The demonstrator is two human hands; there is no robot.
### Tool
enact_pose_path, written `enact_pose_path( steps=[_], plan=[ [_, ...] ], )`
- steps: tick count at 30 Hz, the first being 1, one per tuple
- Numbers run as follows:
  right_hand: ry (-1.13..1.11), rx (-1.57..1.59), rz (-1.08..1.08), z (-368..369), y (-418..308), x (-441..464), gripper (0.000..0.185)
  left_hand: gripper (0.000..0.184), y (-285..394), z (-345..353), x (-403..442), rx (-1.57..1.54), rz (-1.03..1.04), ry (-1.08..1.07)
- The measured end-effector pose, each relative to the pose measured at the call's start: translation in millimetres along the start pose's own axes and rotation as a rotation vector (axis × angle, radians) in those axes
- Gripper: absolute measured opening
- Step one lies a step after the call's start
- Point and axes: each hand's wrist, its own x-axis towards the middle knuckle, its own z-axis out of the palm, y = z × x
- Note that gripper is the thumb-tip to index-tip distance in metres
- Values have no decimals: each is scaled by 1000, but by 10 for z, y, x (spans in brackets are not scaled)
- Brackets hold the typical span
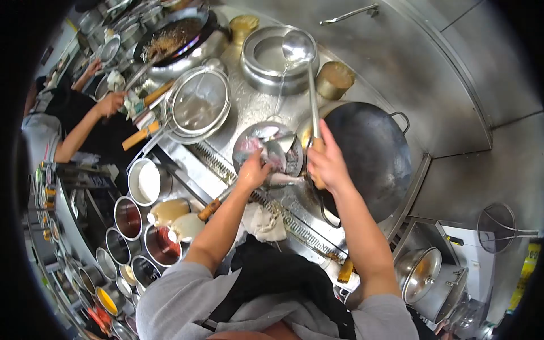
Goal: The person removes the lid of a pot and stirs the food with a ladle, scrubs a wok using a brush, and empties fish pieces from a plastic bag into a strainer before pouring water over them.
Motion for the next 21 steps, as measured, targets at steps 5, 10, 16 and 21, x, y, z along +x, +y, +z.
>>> enact_pose_path(
  steps=[5,10,16,21],
  plan=[
    [134,-288,-102,231,266,1185,84,71,-298,-275,-89,131,88,164],
    [204,-386,-52,418,316,2156,76,93,-251,-294,-392,230,-2,70],
    [-214,1105,254,472,-65,2219,11,108,-242,-46,-374,591,-2,-6],
    [-351,1116,187,380,-124,1223,10,91,-462,-88,-93,560,-15,-64]
  ],
)
